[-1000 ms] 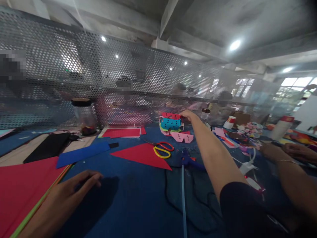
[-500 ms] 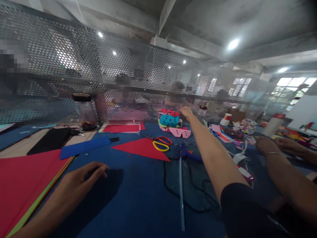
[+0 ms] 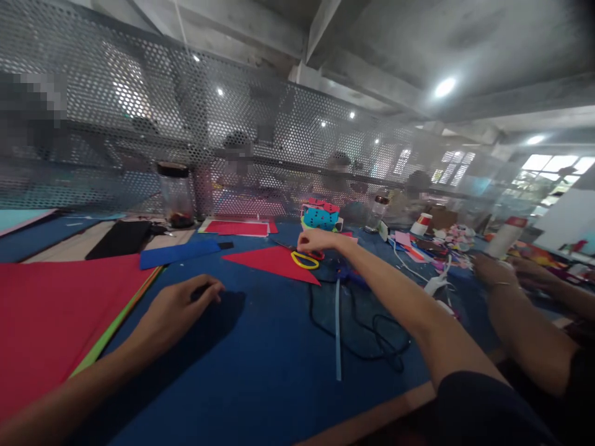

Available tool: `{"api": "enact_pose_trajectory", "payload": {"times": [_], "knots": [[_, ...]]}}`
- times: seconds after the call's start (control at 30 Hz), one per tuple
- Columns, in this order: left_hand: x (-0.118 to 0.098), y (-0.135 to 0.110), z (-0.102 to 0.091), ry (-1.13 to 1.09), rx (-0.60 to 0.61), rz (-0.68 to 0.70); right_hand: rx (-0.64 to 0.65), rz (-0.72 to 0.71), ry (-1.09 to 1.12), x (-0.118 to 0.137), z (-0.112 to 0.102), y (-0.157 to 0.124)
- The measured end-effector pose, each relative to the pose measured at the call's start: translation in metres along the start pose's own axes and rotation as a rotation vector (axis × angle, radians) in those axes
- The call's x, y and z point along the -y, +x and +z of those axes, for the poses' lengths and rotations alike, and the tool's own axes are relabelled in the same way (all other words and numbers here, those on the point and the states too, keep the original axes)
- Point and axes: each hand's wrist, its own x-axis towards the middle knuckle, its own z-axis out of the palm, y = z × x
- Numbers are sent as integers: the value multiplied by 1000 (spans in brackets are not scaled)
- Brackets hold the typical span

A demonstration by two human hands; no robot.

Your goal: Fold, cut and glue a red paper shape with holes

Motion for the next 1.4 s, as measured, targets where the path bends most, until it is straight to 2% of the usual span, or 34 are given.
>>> {"api": "enact_pose_trajectory", "payload": {"times": [0.1,0.2,0.43,0.7,0.9,1.03,1.1,1.4], "knots": [[-1,0,-2,53,52,16,169,23,-78,11,17,-3],[-2,0,-2,61,73,24,209,54,-161,15,21,-2],[0,0,2,42,43,69,154,67,-310,25,23,-1],[1,1,3,36,60,78,58,56,-361,33,25,-11],[-6,-1,2,5,62,96,-82,-95,-337,42,27,-26],[-5,-1,3,6,52,94,-11,-305,-281,57,29,-42],[-4,-1,3,18,48,94,18,-359,-293,64,33,-49],[-1,1,2,49,36,112,-110,-320,-438,77,58,-49]]}}
